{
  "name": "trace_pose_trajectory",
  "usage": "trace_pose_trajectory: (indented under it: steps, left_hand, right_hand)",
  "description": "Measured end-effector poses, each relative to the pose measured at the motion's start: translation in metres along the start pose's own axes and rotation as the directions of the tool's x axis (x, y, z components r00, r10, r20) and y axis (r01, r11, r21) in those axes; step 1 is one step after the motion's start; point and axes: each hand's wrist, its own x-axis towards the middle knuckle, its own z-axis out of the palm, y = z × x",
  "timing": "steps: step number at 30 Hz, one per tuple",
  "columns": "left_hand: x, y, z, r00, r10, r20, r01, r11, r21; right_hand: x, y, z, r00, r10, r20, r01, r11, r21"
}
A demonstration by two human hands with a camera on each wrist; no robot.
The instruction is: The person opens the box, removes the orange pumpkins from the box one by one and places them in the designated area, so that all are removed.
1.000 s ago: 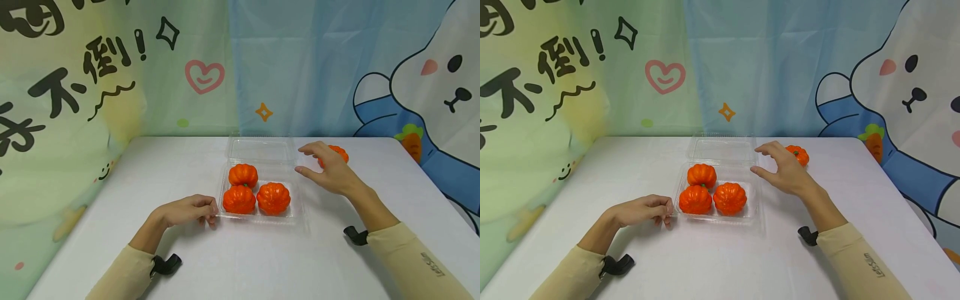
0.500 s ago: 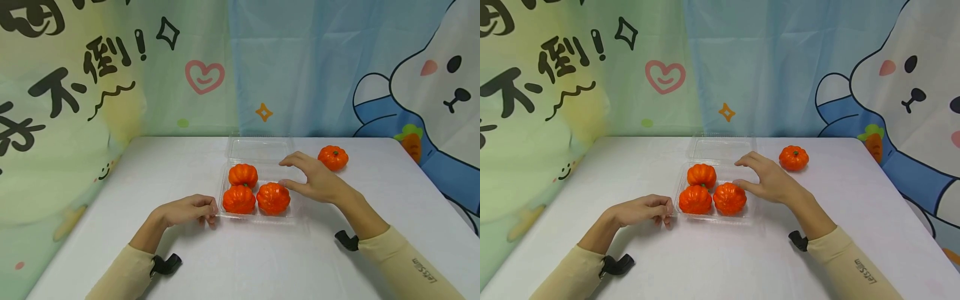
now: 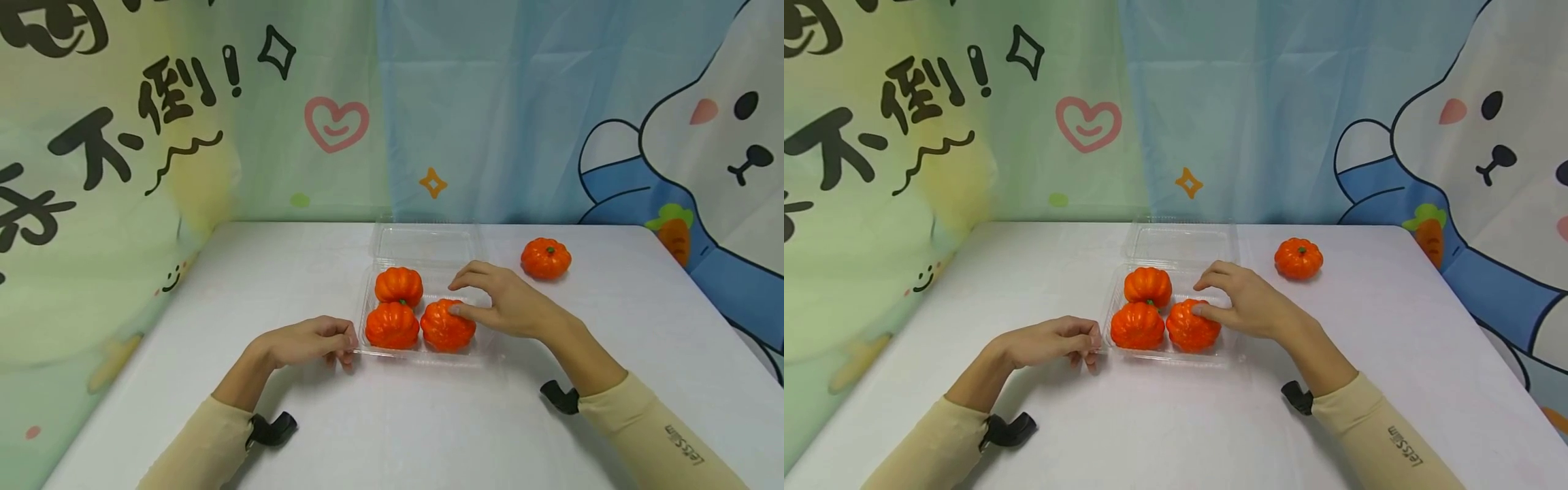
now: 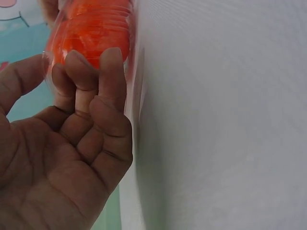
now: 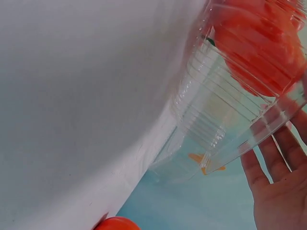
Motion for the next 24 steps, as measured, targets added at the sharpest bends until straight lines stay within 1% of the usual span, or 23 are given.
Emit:
trace_pose_trajectory:
  steps: [3,7,14,17,20,22,24]
  left_hand:
    - [0.0007,0.0012,-0.0009,1.0,0.0,0.0,0.0,1.0,0.006]
    - [0.0009,0.0017,-0.0014,1.0,-0.006,0.001,0.006,1.0,0.009]
    - [0.0002,0.0003,-0.0006,1.0,-0.003,0.002,0.003,1.0,0.0]
    - [-0.0001,-0.0007,0.0,1.0,-0.002,0.003,0.002,1.0,-0.008]
    - [-0.0002,-0.0009,0.0006,1.0,-0.003,0.004,0.003,1.0,-0.014]
    - [0.0,-0.0006,0.0009,1.0,-0.004,0.005,0.004,1.0,-0.015]
    - [0.0002,-0.0001,0.0009,1.0,-0.004,0.004,0.004,1.0,-0.014]
  right_hand:
    - [-0.0012,-0.0023,-0.0016,0.999,0.035,0.018,-0.035,0.999,0.017]
    - [-0.0027,-0.003,-0.0018,0.996,0.066,0.067,-0.07,0.996,0.048]
    - [-0.0023,-0.0039,0.0012,0.985,0.057,0.16,-0.071,0.994,0.081]
    - [-0.0022,-0.0058,0.0024,0.969,0.087,0.229,-0.108,0.991,0.083]
    - [-0.002,-0.0083,0.004,0.947,0.122,0.296,-0.148,0.987,0.066]
    - [-0.0021,-0.0097,0.0045,0.935,0.148,0.322,-0.172,0.984,0.047]
    - [-0.002,-0.0101,0.0053,0.931,0.159,0.33,-0.18,0.983,0.032]
